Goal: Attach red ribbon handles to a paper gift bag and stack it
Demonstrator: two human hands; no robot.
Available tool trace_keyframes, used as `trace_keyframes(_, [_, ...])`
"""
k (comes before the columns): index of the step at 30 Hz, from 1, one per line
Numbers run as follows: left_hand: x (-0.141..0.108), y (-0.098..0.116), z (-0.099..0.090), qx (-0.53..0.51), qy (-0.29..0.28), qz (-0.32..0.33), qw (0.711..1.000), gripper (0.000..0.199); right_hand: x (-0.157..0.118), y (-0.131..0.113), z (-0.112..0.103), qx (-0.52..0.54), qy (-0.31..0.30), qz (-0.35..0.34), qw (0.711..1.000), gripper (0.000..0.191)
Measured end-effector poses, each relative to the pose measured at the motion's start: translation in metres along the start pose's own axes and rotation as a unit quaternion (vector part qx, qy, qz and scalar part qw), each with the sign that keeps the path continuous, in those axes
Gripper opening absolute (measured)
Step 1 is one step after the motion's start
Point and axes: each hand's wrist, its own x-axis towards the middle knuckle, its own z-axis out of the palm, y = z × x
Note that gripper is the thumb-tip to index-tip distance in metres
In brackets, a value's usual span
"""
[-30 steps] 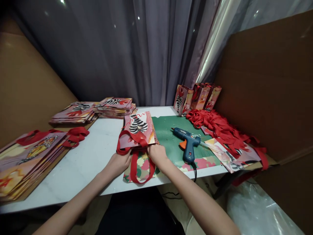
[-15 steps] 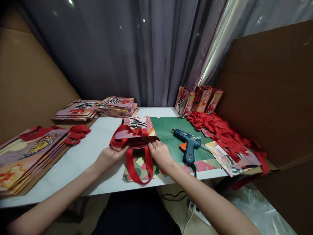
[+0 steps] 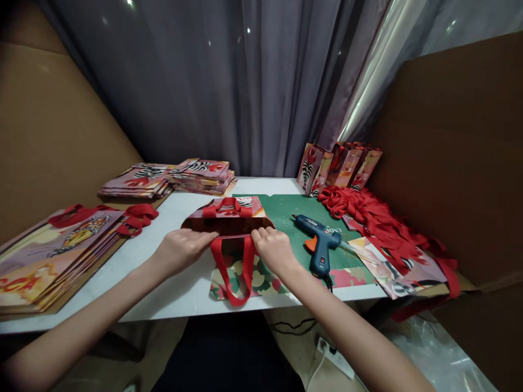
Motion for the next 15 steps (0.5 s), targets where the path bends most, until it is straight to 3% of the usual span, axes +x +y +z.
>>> trace_keyframes(3, [0.005, -0.002, -0.004, -0.028, -0.032, -0.015, 0.999, 0.027, 0.004, -0.003, -0.013, 0.003, -0.009, -0.002, 1.0, 0.024])
trace_keyframes(6, [0.009, -0.001, -0.01, -0.053, -0.024, -0.022, 0.998, 0.032, 0.006, -0.003, -0.019, 0.016, 0.023, -0.056, 0.998, 0.037])
trace_keyframes(11, [0.012, 0.006, -0.019, -0.105, -0.023, -0.054, 0.993, 0.031, 0.008, -0.005, -0.023, 0.042, 0.006, -0.067, 0.997, 0.023])
trace_keyframes(15, [0.016, 0.015, -0.021, -0.117, 0.006, -0.039, 0.992, 0.027, 0.009, -0.011, -0.025, 0.058, 0.023, -0.069, 0.996, 0.018])
